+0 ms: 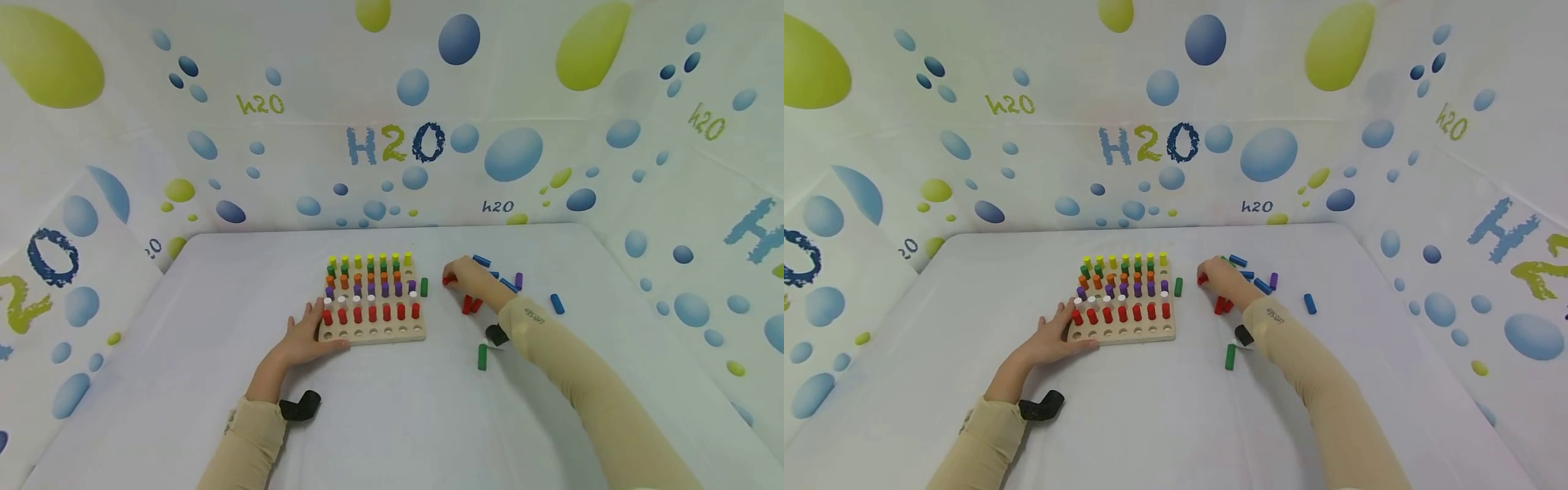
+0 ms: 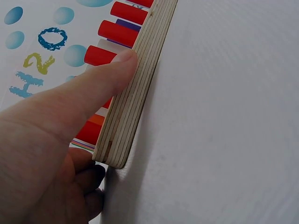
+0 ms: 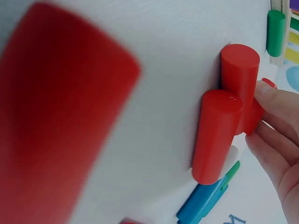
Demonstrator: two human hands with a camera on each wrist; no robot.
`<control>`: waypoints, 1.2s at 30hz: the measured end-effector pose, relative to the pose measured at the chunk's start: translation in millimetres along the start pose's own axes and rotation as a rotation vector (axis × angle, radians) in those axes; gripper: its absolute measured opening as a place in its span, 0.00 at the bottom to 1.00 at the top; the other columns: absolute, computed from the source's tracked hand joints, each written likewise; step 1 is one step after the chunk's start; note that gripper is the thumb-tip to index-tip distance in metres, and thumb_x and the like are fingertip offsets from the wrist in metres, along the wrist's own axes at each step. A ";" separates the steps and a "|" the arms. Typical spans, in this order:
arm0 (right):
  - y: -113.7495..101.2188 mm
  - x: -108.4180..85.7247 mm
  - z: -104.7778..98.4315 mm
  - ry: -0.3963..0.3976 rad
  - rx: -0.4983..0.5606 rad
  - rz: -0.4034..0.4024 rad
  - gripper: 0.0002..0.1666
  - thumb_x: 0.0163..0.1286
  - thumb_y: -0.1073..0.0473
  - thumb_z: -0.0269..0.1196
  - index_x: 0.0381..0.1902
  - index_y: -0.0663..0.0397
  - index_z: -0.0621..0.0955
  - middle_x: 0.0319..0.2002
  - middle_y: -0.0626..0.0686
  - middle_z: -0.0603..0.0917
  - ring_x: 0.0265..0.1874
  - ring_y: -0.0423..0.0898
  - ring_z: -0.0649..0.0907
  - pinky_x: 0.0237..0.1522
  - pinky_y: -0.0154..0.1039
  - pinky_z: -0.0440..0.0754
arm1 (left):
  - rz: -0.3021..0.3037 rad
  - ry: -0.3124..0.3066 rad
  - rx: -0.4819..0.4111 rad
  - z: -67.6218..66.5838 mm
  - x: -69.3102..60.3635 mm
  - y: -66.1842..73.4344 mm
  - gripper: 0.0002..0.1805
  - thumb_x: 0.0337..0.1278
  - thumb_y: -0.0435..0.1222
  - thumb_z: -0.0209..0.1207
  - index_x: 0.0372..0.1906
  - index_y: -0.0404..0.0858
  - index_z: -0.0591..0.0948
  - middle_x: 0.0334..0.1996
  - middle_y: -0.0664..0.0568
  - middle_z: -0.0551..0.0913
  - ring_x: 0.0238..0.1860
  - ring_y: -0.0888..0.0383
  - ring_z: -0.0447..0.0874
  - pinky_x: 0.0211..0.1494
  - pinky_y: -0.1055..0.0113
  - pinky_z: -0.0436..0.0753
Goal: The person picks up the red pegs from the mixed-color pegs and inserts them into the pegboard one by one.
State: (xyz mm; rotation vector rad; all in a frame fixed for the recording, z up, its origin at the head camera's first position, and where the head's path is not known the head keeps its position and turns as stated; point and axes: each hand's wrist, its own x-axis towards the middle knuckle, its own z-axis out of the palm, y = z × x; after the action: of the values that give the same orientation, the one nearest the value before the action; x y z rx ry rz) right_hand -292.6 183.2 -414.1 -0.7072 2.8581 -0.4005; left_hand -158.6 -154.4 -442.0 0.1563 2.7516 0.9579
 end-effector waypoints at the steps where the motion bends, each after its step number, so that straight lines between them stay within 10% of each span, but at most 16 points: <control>1: 1.0 -0.3 0.3 0.017 0.020 -0.013 0.11 0.61 0.63 0.62 0.42 0.58 0.82 0.39 0.54 0.82 0.38 0.48 0.77 0.49 0.42 0.77 | 0.000 0.002 0.001 0.1 -0.6 -0.5 0.62 0.40 0.61 0.62 0.71 0.32 0.41 0.70 0.36 0.42 0.70 0.43 0.31 0.66 0.45 0.26; 18: 17.8 -15.6 -0.6 0.179 0.501 0.110 0.13 0.61 0.63 0.63 0.44 0.59 0.80 0.42 0.57 0.82 0.40 0.51 0.81 0.46 0.43 0.79 | 0.008 0.007 0.006 1.3 -1.2 0.0 0.62 0.41 0.61 0.62 0.71 0.32 0.41 0.70 0.36 0.43 0.70 0.43 0.31 0.66 0.44 0.27; 36: 16.4 -23.7 -0.5 0.170 0.738 0.235 0.19 0.61 0.56 0.64 0.49 0.57 0.78 0.45 0.57 0.80 0.40 0.49 0.78 0.38 0.34 0.78 | 0.005 0.006 0.003 -0.2 -1.8 1.4 0.62 0.41 0.61 0.62 0.71 0.32 0.41 0.70 0.37 0.42 0.70 0.43 0.30 0.66 0.45 0.26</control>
State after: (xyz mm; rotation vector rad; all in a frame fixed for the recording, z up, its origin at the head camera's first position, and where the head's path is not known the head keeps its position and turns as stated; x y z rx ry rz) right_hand -279.1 208.5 -416.1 -0.1997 2.5720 -1.4142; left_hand -156.8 -153.8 -440.6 0.1604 2.7597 0.9575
